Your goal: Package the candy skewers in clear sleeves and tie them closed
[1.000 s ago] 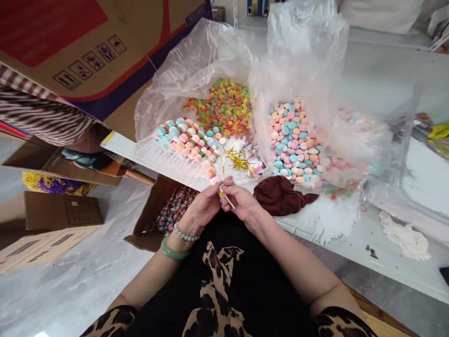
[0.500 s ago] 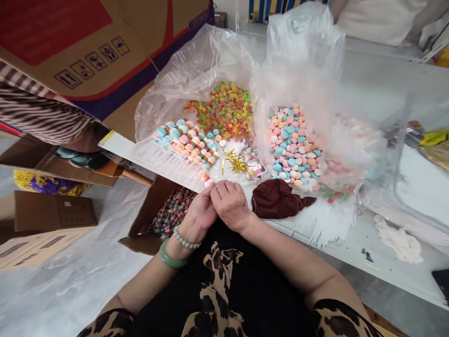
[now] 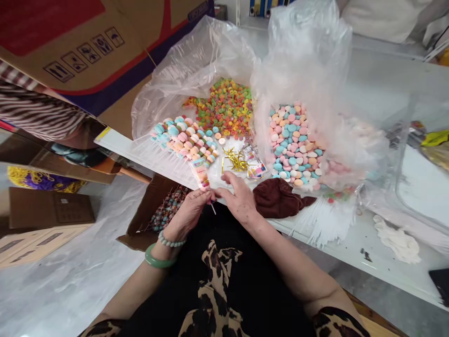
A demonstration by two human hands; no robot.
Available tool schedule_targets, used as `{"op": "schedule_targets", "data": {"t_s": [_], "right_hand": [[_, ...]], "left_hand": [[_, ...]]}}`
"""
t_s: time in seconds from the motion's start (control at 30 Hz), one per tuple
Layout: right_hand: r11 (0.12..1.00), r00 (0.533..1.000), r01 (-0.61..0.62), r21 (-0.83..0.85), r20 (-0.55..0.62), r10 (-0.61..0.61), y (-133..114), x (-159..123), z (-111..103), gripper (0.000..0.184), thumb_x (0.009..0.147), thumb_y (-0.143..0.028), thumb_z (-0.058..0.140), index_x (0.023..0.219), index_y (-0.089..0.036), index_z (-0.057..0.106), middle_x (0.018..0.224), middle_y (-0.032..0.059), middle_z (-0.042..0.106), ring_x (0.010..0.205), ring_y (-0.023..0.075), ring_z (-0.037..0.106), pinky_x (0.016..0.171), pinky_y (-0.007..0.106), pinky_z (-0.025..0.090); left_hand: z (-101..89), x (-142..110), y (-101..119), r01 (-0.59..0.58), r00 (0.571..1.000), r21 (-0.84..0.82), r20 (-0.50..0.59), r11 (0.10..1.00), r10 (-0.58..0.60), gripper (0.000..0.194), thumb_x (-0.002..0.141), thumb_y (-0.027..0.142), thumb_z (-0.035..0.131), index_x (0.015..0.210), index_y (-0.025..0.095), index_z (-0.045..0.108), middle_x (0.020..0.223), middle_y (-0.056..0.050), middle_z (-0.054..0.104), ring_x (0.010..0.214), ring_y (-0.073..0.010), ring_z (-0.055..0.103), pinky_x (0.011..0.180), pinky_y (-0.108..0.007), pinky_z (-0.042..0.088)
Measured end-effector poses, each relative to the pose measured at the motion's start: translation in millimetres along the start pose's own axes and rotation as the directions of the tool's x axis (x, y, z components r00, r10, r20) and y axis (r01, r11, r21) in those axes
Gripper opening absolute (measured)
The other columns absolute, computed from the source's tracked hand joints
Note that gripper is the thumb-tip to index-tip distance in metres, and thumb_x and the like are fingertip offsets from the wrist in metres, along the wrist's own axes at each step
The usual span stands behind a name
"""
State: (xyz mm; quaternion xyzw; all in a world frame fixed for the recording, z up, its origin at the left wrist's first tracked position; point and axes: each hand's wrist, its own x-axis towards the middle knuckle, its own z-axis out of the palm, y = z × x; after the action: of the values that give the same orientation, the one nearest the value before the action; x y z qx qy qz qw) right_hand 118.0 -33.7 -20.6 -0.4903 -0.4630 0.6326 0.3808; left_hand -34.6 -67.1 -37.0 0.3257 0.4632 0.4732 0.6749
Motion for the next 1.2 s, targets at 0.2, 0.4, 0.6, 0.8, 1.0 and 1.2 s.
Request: {"op": "schedule_targets", "data": {"t_s": [0.2, 0.4, 0.6, 0.8, 1.0, 1.2], "right_hand": [[0.969, 0.987, -0.071, 0.237, -0.123, 0.103, 2.8, 29.0, 30.2, 0.026, 0.062, -0.032, 0.072, 0.078, -0.019, 0.056, 0.064, -0.0019, 0.065, 0.055, 0.0126, 0.058, 0.058, 0.026, 0.047], [0.96, 0.993, -0.042, -0.277, -0.114, 0.01, 2.0, 49.4, 28.3, 0.035, 0.088, -0.053, 0.049, 0.084, -0.02, 0.059, 0.076, 0.0029, 0.069, 0.06, 0.0152, 0.064, 0.063, 0.028, 0.046], [0.201, 0.981, -0.08, -0.976, -0.113, -0.159, -3.2, 74.1, 30.4, 0.03, 0.097, -0.035, 0.045, 0.111, -0.014, 0.06, 0.112, 0.0179, 0.066, 0.098, 0.0271, 0.065, 0.08, 0.035, 0.046], [0.159, 0.985, -0.109, -0.981, -0.128, -0.115, 11.2, 85.5, 25.8, 0.029, 0.096, -0.022, 0.038, 0.103, -0.015, 0.065, 0.103, 0.0133, 0.07, 0.094, 0.0255, 0.066, 0.076, 0.032, 0.045], [0.282, 0.969, -0.131, -0.95, -0.183, -0.166, 3.9, 78.0, 11.3, 0.029, 0.095, -0.026, 0.038, 0.094, -0.019, 0.066, 0.1, 0.0098, 0.071, 0.092, 0.0238, 0.064, 0.075, 0.031, 0.043], [0.162, 0.988, -0.081, -0.983, -0.1, -0.116, 7.3, 93.4, 31.4, 0.029, 0.096, -0.018, 0.038, 0.117, -0.011, 0.057, 0.11, 0.0182, 0.066, 0.096, 0.0269, 0.066, 0.076, 0.034, 0.047]], "left_hand": [[-1.9, -0.5, -15.4, 0.093, 0.99, 0.259, -0.129, 0.961, -0.061, 0.039, 0.074, 0.056, 0.069, 0.067, 0.018, 0.064, 0.055, 0.001, 0.055, 0.043, -0.0102, 0.044, 0.048, -0.026, 0.033], [-25.0, 0.4, -14.3, -0.197, 0.763, 0.683, -0.343, 0.703, 0.548, 0.028, 0.086, 0.041, 0.059, 0.069, 0.02, 0.063, 0.063, -0.001, 0.056, 0.063, -0.0135, 0.05, 0.064, -0.026, 0.039], [-31.5, 13.2, -5.9, -0.171, 0.816, 0.1, -0.544, 0.98, 0.198, 0.03, 0.076, 0.04, 0.067, 0.062, 0.018, 0.054, 0.05, 0.006, 0.036, 0.044, -0.0063, 0.029, 0.043, -0.021, 0.021], [-31.8, 13.8, -0.4, -0.117, 0.84, -0.14, -0.542, 0.983, 0.023, 0.027, 0.069, 0.033, 0.072, 0.059, 0.016, 0.053, 0.047, 0.007, 0.036, 0.039, -0.0027, 0.025, 0.038, -0.018, 0.012], [-30.0, 17.6, 1.2, -0.127, 0.854, -0.197, -0.52, 0.972, 0.006, 0.027, 0.063, 0.036, 0.078, 0.064, 0.013, 0.062, 0.053, 0.004, 0.048, 0.041, -0.0031, 0.035, 0.036, -0.018, 0.02], [-21.9, 18.8, -3.7, -0.135, 0.879, -0.176, -0.476, 0.975, 0.036, 0.032, 0.061, 0.039, 0.08, 0.064, 0.013, 0.062, 0.058, 0.002, 0.054, 0.042, -0.0028, 0.04, 0.036, -0.017, 0.024]]}}
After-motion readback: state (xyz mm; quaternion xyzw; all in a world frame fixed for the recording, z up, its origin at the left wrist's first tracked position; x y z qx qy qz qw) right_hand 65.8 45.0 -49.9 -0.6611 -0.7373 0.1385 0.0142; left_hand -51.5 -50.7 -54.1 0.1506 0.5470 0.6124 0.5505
